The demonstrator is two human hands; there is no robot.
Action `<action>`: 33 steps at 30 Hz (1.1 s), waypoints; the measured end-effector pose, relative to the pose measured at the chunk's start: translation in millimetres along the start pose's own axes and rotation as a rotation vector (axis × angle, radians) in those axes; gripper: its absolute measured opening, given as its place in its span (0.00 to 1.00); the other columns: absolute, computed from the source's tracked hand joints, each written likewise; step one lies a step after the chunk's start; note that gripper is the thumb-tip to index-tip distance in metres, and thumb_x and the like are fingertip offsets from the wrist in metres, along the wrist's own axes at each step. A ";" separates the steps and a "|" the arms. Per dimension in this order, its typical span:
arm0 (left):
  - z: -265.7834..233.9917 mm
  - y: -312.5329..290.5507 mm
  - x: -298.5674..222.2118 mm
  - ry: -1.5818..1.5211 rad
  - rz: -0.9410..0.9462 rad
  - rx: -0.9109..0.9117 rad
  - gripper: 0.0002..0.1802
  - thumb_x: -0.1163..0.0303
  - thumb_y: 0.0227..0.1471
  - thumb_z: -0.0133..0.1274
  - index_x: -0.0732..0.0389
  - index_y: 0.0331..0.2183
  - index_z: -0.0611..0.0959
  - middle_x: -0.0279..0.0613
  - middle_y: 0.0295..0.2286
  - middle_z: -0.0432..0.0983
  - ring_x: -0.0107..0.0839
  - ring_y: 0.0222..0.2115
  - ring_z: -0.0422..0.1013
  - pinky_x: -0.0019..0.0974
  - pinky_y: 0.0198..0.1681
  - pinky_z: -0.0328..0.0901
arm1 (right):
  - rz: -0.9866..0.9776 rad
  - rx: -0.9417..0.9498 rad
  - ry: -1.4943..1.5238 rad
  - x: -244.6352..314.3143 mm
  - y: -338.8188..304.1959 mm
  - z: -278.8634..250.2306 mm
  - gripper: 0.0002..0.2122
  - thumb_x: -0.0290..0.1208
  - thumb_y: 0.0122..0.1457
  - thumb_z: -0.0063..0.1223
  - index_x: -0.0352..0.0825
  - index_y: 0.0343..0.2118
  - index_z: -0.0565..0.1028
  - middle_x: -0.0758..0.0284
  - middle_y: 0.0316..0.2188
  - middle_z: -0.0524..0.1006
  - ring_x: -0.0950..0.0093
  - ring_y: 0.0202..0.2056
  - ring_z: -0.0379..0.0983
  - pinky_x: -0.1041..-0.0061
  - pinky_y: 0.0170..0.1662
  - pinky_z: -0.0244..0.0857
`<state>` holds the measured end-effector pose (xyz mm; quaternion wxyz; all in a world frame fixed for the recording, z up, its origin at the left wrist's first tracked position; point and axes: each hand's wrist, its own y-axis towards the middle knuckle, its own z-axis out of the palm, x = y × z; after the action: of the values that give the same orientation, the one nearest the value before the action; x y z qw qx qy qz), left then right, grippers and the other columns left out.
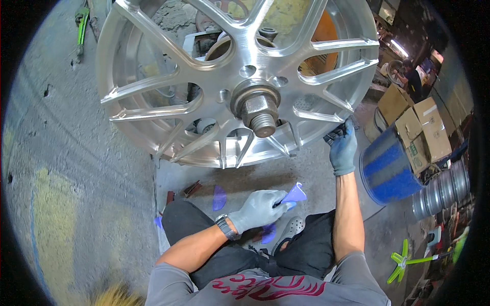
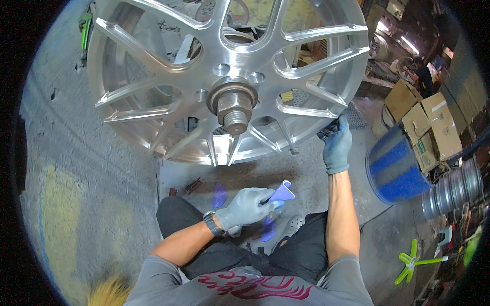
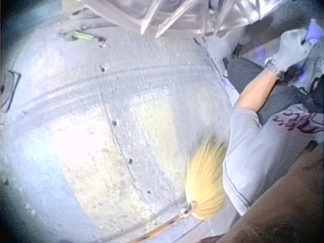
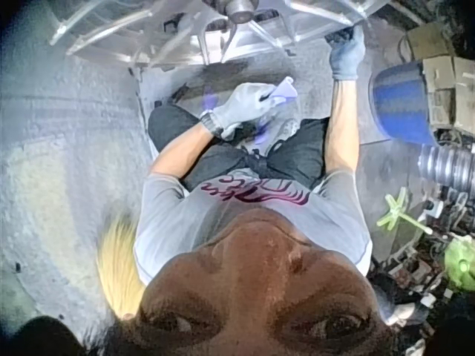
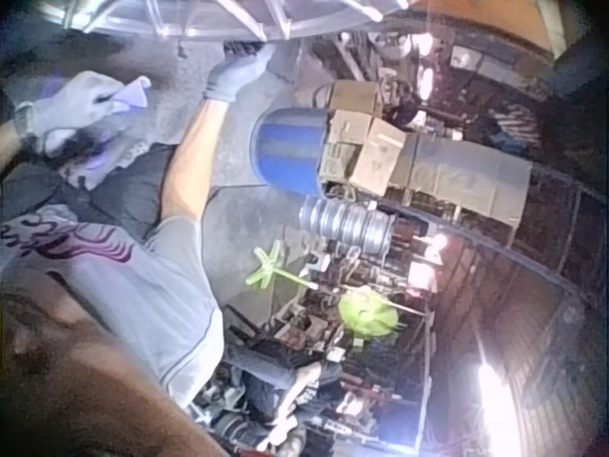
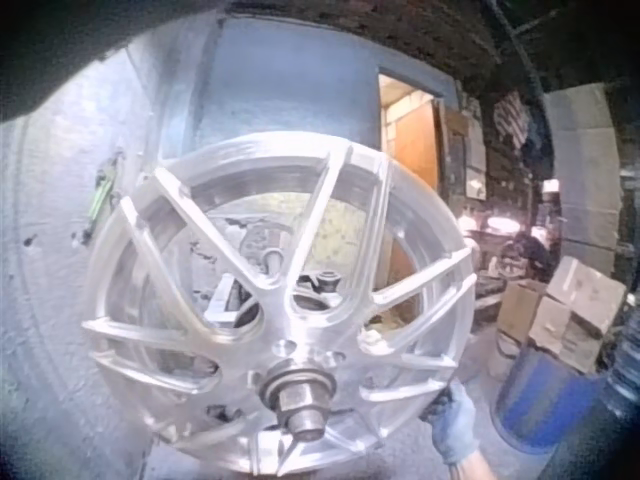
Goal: The person sits on the floor and uses a purple sanding pad to polish the face of a spinning silver car wheel mounted on a lathe. They then switch to a red sanding block to polish the central hub area while the wheel continues to rotate.
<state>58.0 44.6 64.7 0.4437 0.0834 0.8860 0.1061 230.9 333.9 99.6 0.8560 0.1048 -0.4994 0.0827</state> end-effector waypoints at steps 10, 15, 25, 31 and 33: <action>1.3 4.5 -3.0 -0.015 -0.007 0.000 0.19 0.53 0.67 0.63 0.60 0.41 0.89 0.55 0.33 0.84 0.59 0.36 0.81 0.57 0.41 0.73 | -0.093 -0.016 0.070 26.4 1.5 13.4 0.20 0.53 0.80 0.46 0.41 0.48 0.81 0.70 0.39 0.83 0.77 0.35 0.77 0.69 0.42 0.72; -0.8 5.3 -3.3 -0.030 0.003 -0.009 0.18 0.53 0.67 0.62 0.60 0.42 0.89 0.56 0.34 0.84 0.59 0.37 0.81 0.57 0.41 0.73 | -0.166 -0.014 -0.016 17.8 3.3 12.5 0.19 0.52 0.80 0.47 0.40 0.48 0.81 0.71 0.37 0.82 0.79 0.35 0.76 0.73 0.40 0.71; 5.3 12.3 -6.6 -0.016 0.000 -0.002 0.19 0.53 0.67 0.62 0.61 0.41 0.88 0.56 0.33 0.84 0.59 0.36 0.81 0.57 0.41 0.73 | 0.039 -0.027 -0.038 0.4 2.0 -0.1 0.21 0.54 0.80 0.46 0.41 0.54 0.80 0.68 0.40 0.83 0.73 0.39 0.80 0.65 0.45 0.75; 5.2 16.9 -10.4 -0.027 0.002 -0.001 0.18 0.54 0.67 0.62 0.61 0.41 0.88 0.55 0.32 0.84 0.58 0.36 0.81 0.57 0.41 0.73 | 0.069 -0.021 0.002 15.3 9.3 -3.5 0.23 0.56 0.79 0.46 0.40 0.55 0.80 0.67 0.42 0.83 0.72 0.41 0.80 0.64 0.49 0.74; 5.9 17.0 -10.6 -0.019 0.008 -0.002 0.18 0.54 0.67 0.63 0.61 0.42 0.89 0.56 0.33 0.84 0.58 0.36 0.81 0.57 0.41 0.73 | -0.035 -0.019 0.031 22.0 13.8 -3.1 0.23 0.56 0.80 0.45 0.39 0.55 0.80 0.66 0.43 0.83 0.72 0.41 0.80 0.65 0.49 0.74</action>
<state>69.9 59.1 73.9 0.4515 0.0873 0.8814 0.1080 240.8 348.8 118.7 0.8660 0.1039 -0.4848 0.0646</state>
